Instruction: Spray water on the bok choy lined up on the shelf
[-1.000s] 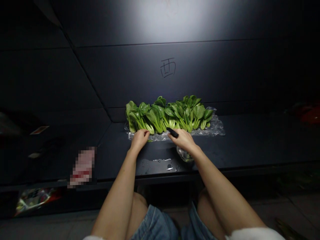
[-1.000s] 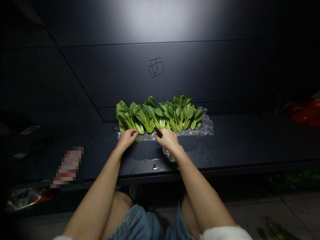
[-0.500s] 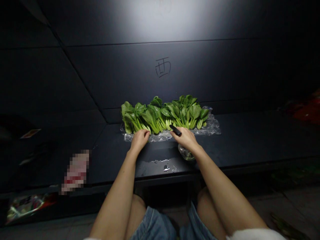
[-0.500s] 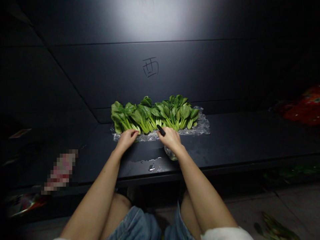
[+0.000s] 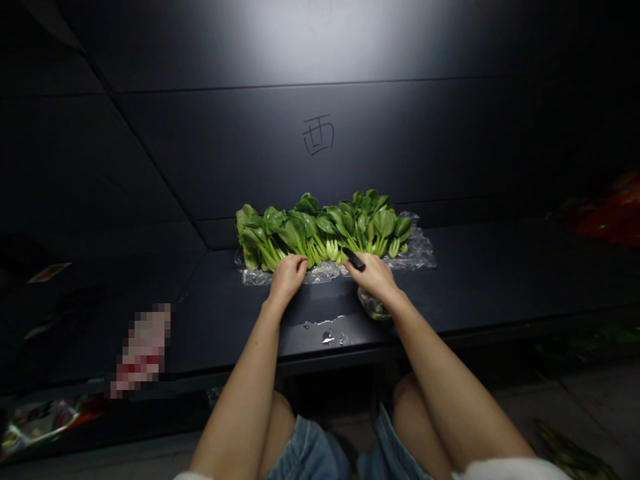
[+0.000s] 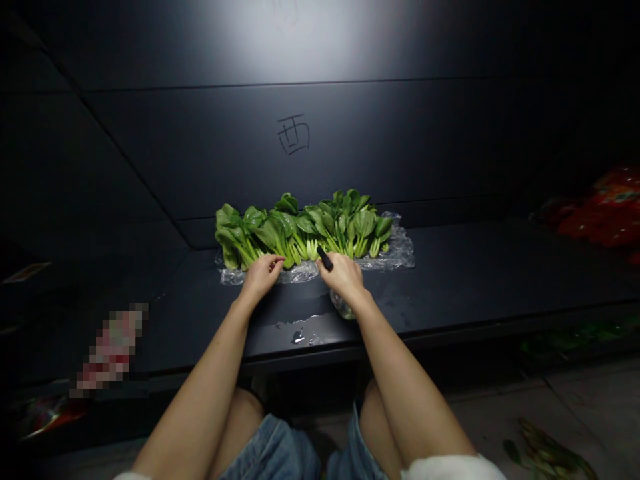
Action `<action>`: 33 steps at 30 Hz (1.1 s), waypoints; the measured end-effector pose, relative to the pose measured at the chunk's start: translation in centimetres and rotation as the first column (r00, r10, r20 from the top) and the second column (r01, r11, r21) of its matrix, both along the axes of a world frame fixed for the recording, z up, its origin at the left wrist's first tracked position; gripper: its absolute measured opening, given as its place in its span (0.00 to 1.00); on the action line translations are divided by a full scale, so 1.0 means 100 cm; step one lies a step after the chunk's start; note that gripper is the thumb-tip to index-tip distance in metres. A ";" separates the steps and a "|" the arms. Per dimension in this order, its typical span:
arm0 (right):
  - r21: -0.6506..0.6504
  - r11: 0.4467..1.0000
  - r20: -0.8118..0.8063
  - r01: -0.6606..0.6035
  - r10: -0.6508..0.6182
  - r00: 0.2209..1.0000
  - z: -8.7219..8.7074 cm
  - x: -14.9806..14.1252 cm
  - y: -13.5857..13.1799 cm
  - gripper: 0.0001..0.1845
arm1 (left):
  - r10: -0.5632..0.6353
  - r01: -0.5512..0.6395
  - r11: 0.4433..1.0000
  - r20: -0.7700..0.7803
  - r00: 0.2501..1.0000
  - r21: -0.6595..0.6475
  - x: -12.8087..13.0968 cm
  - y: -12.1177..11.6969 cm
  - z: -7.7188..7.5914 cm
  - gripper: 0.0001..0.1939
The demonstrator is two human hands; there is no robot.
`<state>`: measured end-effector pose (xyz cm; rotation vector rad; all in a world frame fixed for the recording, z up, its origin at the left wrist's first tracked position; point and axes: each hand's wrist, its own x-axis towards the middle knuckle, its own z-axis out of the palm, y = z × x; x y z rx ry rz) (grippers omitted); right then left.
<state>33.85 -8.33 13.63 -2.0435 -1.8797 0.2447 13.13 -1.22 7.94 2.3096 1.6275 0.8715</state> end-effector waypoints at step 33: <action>0.345 0.920 -0.275 0.187 -0.091 0.957 -0.007 0.032 0.008 0.18 | -0.074 0.075 0.997 -0.060 0.995 0.014 0.008 -0.001 -0.009 0.15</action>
